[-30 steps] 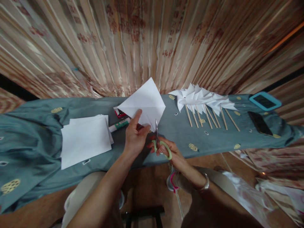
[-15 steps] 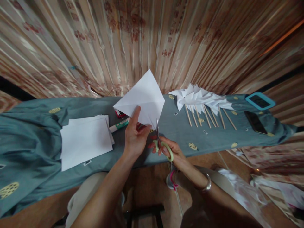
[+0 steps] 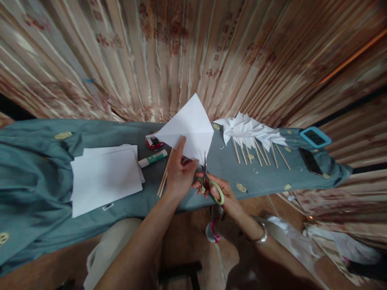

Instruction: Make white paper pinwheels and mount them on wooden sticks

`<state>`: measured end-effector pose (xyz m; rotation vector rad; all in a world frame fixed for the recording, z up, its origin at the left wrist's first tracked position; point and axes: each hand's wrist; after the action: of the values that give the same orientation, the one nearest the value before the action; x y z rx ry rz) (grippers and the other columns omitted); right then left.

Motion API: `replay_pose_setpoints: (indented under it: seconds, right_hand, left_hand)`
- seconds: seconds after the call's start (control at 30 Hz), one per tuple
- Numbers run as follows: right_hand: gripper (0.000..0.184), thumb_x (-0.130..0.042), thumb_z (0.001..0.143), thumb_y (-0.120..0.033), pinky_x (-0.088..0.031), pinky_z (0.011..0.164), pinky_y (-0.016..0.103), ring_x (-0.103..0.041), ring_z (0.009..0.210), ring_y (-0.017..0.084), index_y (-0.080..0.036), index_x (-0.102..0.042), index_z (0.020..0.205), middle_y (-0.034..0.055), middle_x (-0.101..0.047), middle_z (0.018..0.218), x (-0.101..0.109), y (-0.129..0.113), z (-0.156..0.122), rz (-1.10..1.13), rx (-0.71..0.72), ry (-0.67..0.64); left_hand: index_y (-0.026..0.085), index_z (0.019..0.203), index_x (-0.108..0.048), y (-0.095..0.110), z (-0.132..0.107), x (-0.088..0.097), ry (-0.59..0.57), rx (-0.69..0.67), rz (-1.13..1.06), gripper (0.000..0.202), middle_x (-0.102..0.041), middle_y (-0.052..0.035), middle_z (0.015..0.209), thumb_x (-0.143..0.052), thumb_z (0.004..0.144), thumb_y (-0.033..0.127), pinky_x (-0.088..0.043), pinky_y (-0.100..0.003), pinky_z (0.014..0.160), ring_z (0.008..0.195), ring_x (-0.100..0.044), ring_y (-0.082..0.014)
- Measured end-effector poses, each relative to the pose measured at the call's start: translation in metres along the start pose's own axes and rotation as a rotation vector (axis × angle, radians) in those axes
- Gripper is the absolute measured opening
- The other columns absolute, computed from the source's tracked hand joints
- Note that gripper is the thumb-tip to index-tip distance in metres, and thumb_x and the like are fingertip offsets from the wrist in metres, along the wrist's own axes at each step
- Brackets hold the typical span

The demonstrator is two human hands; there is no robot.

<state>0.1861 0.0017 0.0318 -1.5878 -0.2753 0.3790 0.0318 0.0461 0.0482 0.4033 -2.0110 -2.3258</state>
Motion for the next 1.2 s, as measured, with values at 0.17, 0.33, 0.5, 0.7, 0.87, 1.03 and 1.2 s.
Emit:
replay_pose_setpoints:
  seconds: [0.17, 0.33, 0.5, 0.7, 0.87, 1.03, 1.2]
  right_hand:
    - [0.056, -0.059, 0.083, -0.06, -0.046, 0.063, 0.026, -0.061, 0.075, 0.016, -0.022, -0.062, 0.124, 0.0065, -0.07, 0.094, -0.001, 0.0, -0.001, -0.013, -0.002, 0.04]
    - [0.053, -0.059, 0.085, -0.057, -0.046, 0.063, 0.026, -0.062, 0.075, 0.015, -0.024, -0.062, 0.125, 0.0062, -0.071, 0.095, -0.004, -0.001, 0.001, -0.024, 0.02, 0.03]
    - [0.051, -0.063, 0.084, -0.055, -0.049, 0.069, 0.028, -0.063, 0.076, 0.016, -0.024, -0.063, 0.124, 0.0065, -0.072, 0.096, -0.007, -0.008, 0.003, -0.061, 0.049, 0.015]
    - [0.05, -0.064, 0.084, -0.053, -0.05, 0.072, 0.028, -0.062, 0.076, 0.014, -0.026, -0.061, 0.126, 0.0053, -0.072, 0.096, -0.01, -0.01, 0.005, -0.064, 0.062, -0.015]
    - [0.055, -0.063, 0.082, -0.058, -0.05, 0.073, 0.028, -0.062, 0.079, 0.015, -0.024, -0.062, 0.126, 0.0056, -0.07, 0.095, -0.007, -0.009, 0.004, -0.065, 0.046, -0.017]
    - [0.053, -0.063, 0.083, -0.056, -0.049, 0.073, 0.026, -0.061, 0.079, 0.014, -0.024, -0.061, 0.126, 0.0045, -0.07, 0.096, -0.003, -0.007, 0.001, -0.043, 0.052, -0.023]
    - [0.055, -0.061, 0.083, -0.058, -0.05, 0.07, 0.027, -0.06, 0.078, 0.014, -0.023, -0.062, 0.125, 0.005, -0.069, 0.093, -0.004, -0.006, -0.001, -0.025, 0.047, -0.03]
  left_hand:
    - [0.023, 0.134, -0.053, 0.004, -0.003, -0.002, 0.009, 0.034, 0.049, 0.065, -0.065, -0.0039, 0.097, -0.066, 0.07, 0.016, -0.044, -0.02, 0.051, 0.06, -0.048, -0.0087]
    - [0.023, 0.133, -0.054, 0.008, -0.001, 0.001, 0.001, 0.054, 0.048, 0.065, -0.065, -0.0026, 0.095, -0.064, 0.069, 0.013, -0.046, -0.02, 0.055, 0.061, -0.046, -0.0087]
    - [0.024, 0.132, -0.055, 0.012, 0.0, 0.005, -0.015, 0.02, 0.001, 0.066, -0.061, -0.007, 0.12, -0.063, 0.068, 0.011, -0.05, -0.022, 0.062, 0.066, -0.05, -0.008]
    - [0.023, 0.135, -0.052, 0.011, 0.001, 0.011, -0.04, 0.05, -0.058, 0.068, -0.065, -0.003, 0.099, -0.067, 0.069, 0.015, -0.052, -0.023, 0.063, 0.064, -0.053, -0.0088]
    - [0.023, 0.134, -0.052, 0.012, 0.002, 0.009, -0.025, 0.092, -0.125, 0.071, -0.067, -0.0041, 0.104, -0.07, 0.066, 0.018, -0.054, -0.024, 0.071, 0.076, -0.06, -0.0102]
    - [0.018, 0.136, -0.051, 0.012, 0.002, 0.007, -0.026, 0.095, -0.08, 0.074, -0.069, -0.0075, 0.104, -0.072, 0.065, 0.02, -0.054, -0.023, 0.071, 0.076, -0.061, -0.011]
    - [0.02, 0.134, -0.052, 0.015, 0.003, 0.008, -0.034, 0.073, -0.066, 0.073, -0.068, -0.008, 0.114, -0.073, 0.064, 0.018, -0.055, -0.023, 0.072, 0.079, -0.063, -0.0114]
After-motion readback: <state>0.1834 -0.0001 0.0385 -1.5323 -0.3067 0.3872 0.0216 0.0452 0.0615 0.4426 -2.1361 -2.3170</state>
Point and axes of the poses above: each hand's wrist, its own z-axis towards the middle knuckle, its own x-axis out of the back of the hand, y = z × x
